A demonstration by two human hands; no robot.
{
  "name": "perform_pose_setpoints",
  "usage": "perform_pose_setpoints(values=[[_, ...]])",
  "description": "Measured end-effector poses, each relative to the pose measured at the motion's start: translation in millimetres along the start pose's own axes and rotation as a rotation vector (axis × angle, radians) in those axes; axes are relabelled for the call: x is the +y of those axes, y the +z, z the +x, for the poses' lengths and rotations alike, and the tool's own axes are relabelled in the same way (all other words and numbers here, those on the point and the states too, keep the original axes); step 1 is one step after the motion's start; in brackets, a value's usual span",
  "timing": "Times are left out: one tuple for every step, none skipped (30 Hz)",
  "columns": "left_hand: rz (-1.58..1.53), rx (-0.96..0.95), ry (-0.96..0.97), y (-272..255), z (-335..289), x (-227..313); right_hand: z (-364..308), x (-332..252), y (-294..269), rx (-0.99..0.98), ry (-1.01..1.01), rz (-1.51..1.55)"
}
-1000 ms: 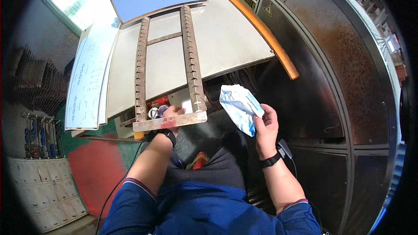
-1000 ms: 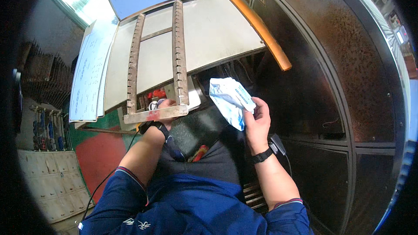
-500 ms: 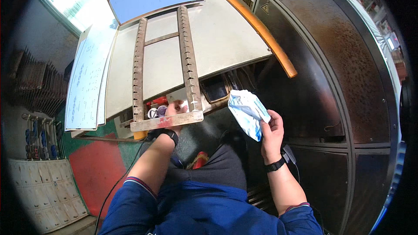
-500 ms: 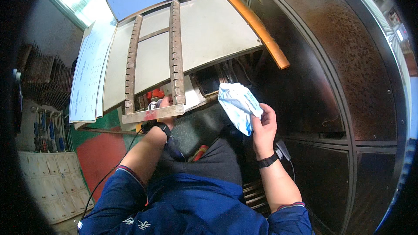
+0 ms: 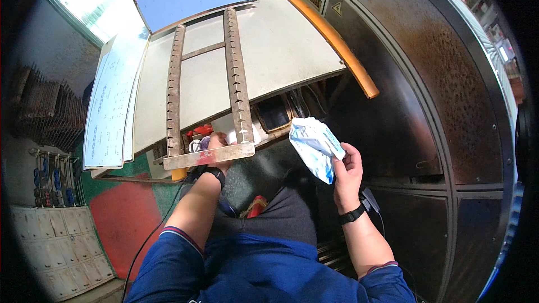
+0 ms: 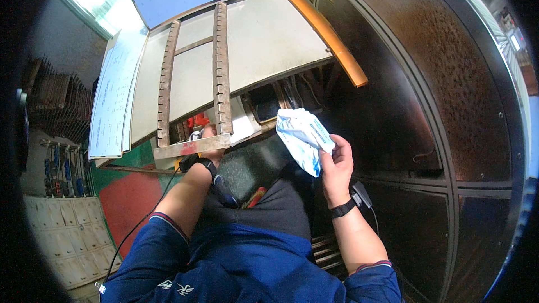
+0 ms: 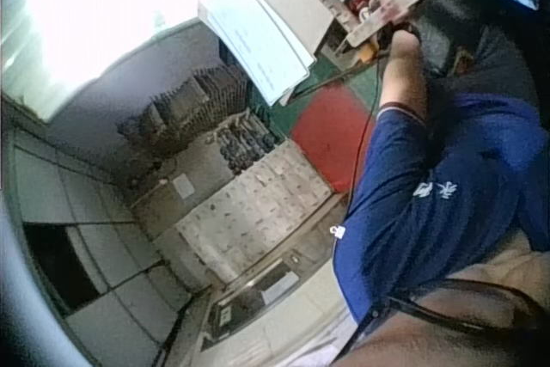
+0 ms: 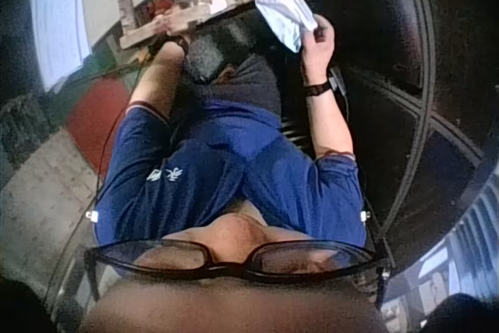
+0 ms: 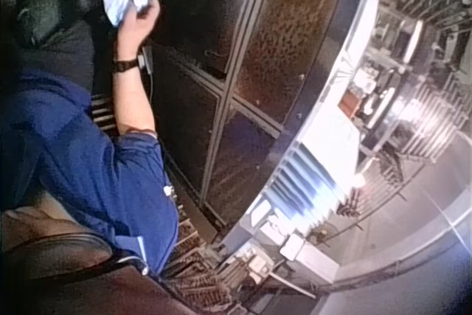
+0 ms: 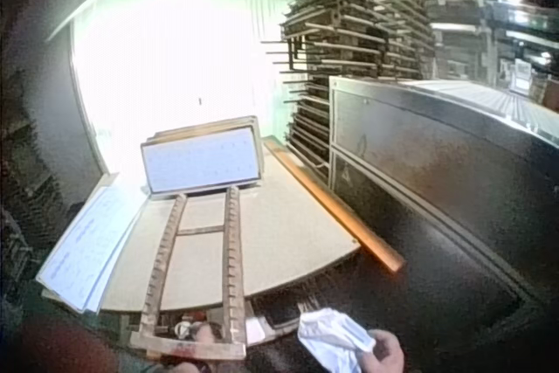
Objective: Sorting printed circuit panels into vertical and slotted racks and updating production logs.
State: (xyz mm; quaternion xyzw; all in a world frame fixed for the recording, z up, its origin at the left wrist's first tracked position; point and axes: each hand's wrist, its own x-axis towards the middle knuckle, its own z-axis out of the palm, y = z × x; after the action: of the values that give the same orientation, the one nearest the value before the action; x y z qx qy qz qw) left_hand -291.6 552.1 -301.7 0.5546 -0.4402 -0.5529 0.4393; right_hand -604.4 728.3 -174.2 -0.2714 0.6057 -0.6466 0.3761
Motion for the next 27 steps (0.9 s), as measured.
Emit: perform_pose_setpoints(values=[[-0.158,-0.036,-0.058,6.6,2.5,1.4,0.1,1.5,-3.6,0.006,0.0,0.0],[-0.16,-0.046,-0.065,11.6,-0.5,1.5,0.2,2.9,-7.1,0.012,0.0,0.001],[-0.078,-0.033,-0.053,14.2,-5.6,2.1,0.5,5.9,-10.7,0.022,0.002,-0.005],[0.008,-0.017,-0.036,17.0,-10.4,6.9,1.0,9.1,-12.8,0.022,-0.013,-0.009],[0.01,-0.026,-0.039,16.4,-10.8,6.1,1.3,11.3,-15.1,0.024,-0.027,-0.014],[0.109,-0.003,0.029,14.0,-11.8,10.0,1.6,13.2,-17.1,0.034,-0.026,-0.015],[0.211,0.022,0.099,8.2,-12.6,10.7,1.8,14.1,-15.8,0.026,-0.032,-0.009],[-0.183,0.049,-0.06,3.8,-14.7,10.2,2.1,15.1,-15.1,0.02,-0.038,-0.004],[-0.178,0.04,-0.064,0.7,-16.9,8.9,2.6,16.3,-15.2,0.03,-0.035,-0.003],[0.203,0.091,0.149,-1.8,-20.1,7.0,2.3,17.0,-15.8,0.025,-0.03,-0.006],[0.583,0.137,0.366,-1.7,-21.7,4.3,2.4,17.9,-16.5,0.02,-0.024,-0.01],[0.466,0.123,0.184,-0.4,-21.6,1.3,3.6,18.9,-16.8,0.023,-0.048,-0.035],[0.468,0.108,0.178,1.5,-23.1,0.4,3.9,19.9,-18.1,0.038,-0.042,-0.04],[0.455,0.077,0.164,2.6,-24.1,-0.2,4.1,20.8,-19.7,0.033,-0.034,-0.034],[0.442,0.048,0.149,3.6,-24.3,-0.7,3.5,21.8,-21.3,0.027,-0.027,-0.03],[0.185,0.074,0.069,-12.2,-14.8,-7.7,4.5,18.3,-10.8,-0.002,-0.03,0.014],[0.187,0.075,0.069,-15.9,-11.6,-12.8,3.9,18.7,-11.2,-0.002,-0.029,0.015],[0.225,0.083,0.037,-20.7,-9.3,-17.4,3.6,19.1,-11.1,-0.004,-0.02,0.008],[0.258,0.083,0.001,-15.1,-9.7,-15.7,4.2,20.1,-13.2,0.002,-0.012,-0.006],[0.062,0.095,-0.093,-8.0,-10.0,-14.3,4.1,20.1,-14.8,0.004,-0.012,-0.01],[0.06,0.095,-0.095,-1.3,-11.0,-12.6,3.2,19.1,-15.8,0.017,-0.006,-0.002],[0.047,0.101,-0.078,-2.8,-13.1,-9.0,1.6,16.5,-12.6,0.018,0.002,0.014],[0.035,0.109,-0.06,-5.7,-15.2,-2.3,0.9,16.3,-9.6,0.005,0.002,0.021],[0.0,0.173,0.005,-13.4,-8.6,-11.6,0.8,16.7,-6.7,-0.004,0.0,0.026],[-0.006,0.165,-0.005,-0.3,-15.3,-6.1,0.9,19.0,-11.9,0.01,-0.002,0.013],[0.028,0.191,0.028,24.0,-27.6,8.1,1.6,21.5,-19.2,0.025,-0.002,-0.001],[0.07,0.234,0.072,33.3,-36.0,21.3,1.2,21.4,-19.8,0.027,0.002,-0.007]])
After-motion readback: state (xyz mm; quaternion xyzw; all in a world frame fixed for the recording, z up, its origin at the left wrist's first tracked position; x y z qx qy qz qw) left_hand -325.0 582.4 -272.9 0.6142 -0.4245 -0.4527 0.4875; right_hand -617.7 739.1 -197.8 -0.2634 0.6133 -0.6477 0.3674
